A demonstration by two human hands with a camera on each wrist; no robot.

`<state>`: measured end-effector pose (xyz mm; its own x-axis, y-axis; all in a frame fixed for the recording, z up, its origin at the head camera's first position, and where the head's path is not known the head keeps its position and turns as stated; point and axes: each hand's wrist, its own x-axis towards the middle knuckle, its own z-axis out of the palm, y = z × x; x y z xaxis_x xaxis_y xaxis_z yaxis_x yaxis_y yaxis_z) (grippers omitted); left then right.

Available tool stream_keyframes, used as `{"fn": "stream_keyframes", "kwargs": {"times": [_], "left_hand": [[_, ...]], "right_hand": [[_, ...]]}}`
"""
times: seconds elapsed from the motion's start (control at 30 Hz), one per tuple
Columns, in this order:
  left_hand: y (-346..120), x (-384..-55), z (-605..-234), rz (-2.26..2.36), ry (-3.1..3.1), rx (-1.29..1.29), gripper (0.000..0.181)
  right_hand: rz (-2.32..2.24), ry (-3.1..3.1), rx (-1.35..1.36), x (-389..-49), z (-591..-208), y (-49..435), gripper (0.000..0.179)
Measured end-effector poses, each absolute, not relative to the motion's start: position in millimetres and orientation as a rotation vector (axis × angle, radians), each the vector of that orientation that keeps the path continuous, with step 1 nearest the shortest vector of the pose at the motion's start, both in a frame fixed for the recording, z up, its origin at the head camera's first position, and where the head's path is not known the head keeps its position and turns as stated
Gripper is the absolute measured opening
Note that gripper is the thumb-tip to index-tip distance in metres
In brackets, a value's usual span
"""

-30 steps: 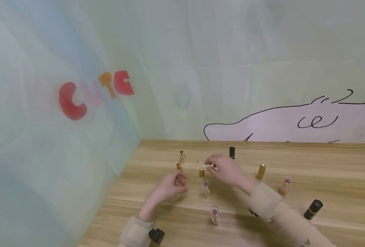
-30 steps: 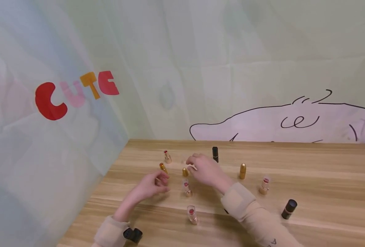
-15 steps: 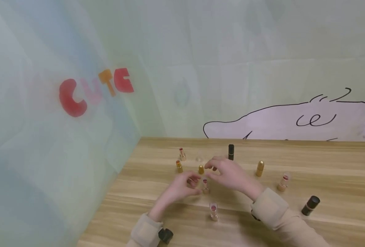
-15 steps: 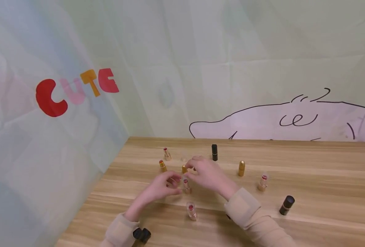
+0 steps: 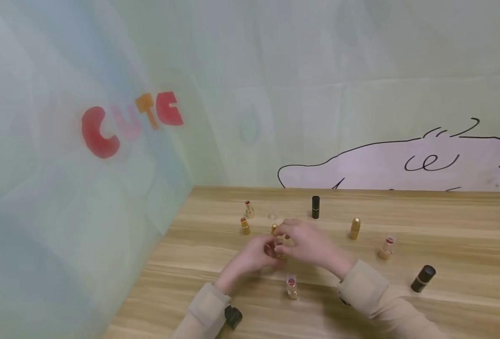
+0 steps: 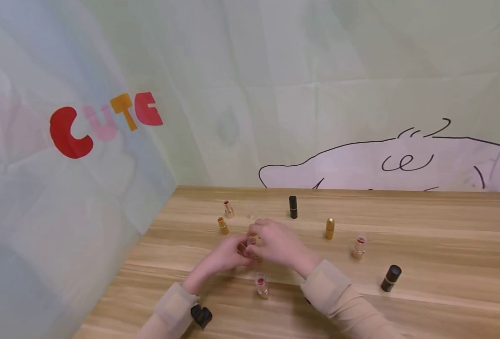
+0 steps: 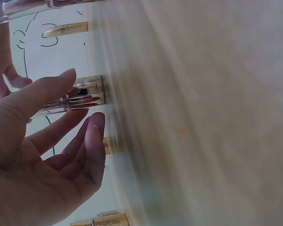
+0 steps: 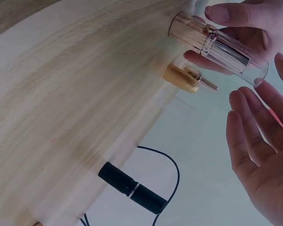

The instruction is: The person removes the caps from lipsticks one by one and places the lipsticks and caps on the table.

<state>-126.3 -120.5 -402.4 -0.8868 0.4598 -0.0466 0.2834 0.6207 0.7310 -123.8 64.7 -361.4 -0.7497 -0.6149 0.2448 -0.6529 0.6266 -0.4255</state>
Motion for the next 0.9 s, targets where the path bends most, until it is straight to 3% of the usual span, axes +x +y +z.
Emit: {"fn": "stream_keyframes", "kwargs": {"times": [0.43, 0.9], "left_hand": [[-119.1, -129.6, -403.5, 1.047, 2.595, 0.571, 0.026], [-117.3, -132.9, -405.6, 1.023, 2.622, 0.678, 0.036]], "right_hand": [[0.78, -2.738, 1.114, -121.0, -369.2, 57.5, 0.021], [0.778, -2.734, 1.08, -123.5, -374.3, 57.7, 0.021]]}}
